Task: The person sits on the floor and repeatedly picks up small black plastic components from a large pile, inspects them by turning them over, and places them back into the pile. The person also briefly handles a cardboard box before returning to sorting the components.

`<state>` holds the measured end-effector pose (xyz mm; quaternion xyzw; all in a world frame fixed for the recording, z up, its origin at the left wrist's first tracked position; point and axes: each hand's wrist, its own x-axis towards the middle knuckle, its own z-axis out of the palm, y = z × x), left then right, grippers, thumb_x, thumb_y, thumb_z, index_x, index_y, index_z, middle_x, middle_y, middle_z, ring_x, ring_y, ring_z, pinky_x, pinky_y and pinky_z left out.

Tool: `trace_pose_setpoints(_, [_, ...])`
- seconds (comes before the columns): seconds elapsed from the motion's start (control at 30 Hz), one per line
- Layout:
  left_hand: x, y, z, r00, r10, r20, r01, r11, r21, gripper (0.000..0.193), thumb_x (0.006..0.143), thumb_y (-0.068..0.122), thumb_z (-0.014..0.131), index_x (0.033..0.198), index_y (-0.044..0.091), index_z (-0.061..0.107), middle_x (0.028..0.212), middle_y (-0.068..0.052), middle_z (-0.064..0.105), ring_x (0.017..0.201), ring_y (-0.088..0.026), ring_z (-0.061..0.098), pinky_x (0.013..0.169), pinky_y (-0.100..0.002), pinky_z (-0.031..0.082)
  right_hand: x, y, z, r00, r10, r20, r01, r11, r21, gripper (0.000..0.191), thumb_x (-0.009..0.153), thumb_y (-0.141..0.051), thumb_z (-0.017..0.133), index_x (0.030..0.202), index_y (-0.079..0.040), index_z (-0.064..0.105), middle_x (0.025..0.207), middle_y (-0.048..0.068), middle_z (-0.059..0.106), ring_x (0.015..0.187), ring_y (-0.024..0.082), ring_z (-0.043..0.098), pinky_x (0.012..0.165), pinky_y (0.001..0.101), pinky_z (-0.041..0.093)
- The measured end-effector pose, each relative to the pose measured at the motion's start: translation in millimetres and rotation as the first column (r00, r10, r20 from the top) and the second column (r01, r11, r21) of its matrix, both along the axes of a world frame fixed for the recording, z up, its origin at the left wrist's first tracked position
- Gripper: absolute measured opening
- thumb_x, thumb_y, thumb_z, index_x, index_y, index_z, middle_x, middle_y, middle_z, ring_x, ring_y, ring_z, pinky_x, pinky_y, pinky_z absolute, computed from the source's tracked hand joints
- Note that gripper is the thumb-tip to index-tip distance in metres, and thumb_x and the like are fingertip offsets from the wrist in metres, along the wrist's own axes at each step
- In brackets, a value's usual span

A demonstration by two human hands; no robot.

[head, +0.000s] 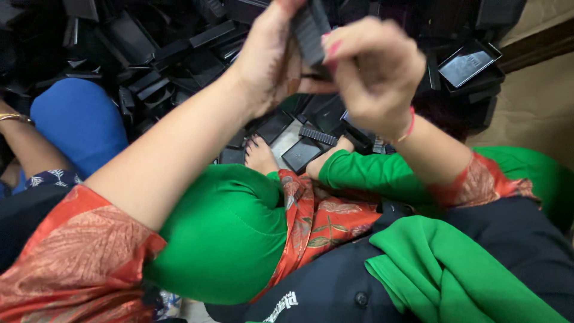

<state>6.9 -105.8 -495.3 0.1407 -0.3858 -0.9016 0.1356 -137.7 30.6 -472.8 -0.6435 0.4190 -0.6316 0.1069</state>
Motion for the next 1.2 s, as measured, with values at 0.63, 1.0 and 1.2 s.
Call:
trace_pose_setpoints(0.63, [-3.7,-18.9,22.2,0.911,0.405,-0.08,-0.405,0.843,-0.354,0.066,0.099,0.057,0.06,0.144,0.013,0.04,0.108,-0.011,0.064,0.086,-0.02,0.07,0.075,-0.035,0.061,-42.2,-82.2,-159.6,0.324,0.134,-0.936,0.555,0.774,0.303,0.023,0.101,-0.017,0.062,0.124,-0.015,0.064,0.108,0.009,0.066,0.098,0.032,0.067,0.084,0.0494,0.05])
trace_pose_setpoints(1.0, [-4.6,2.0,53.9,0.955,0.297,0.002,-0.269,0.866,-0.423,0.095,0.088,0.016,0.08,0.159,0.019,0.018,0.127,-0.009,0.065,0.102,-0.015,0.065,0.076,-0.029,0.054,-88.2,-33.0,24.4,0.702,0.149,0.697,-0.43,0.868,0.247,0.037,0.095,0.003,0.057,0.132,0.001,0.052,0.122,0.003,0.064,0.115,0.012,0.065,0.11,0.0265,0.053])
trace_pose_setpoints(1.2, [-12.7,16.0,68.6,0.97,0.176,-0.171,-0.237,0.845,-0.479,0.093,0.098,0.006,0.082,0.166,0.015,0.02,0.135,-0.013,0.064,0.125,-0.019,0.067,0.109,-0.03,0.056,-37.8,-28.0,17.3,0.984,-0.09,0.157,0.019,0.914,0.406,0.057,0.103,-0.006,0.05,0.159,-0.001,0.038,0.139,0.006,0.053,0.097,0.012,0.05,0.09,0.0263,0.046])
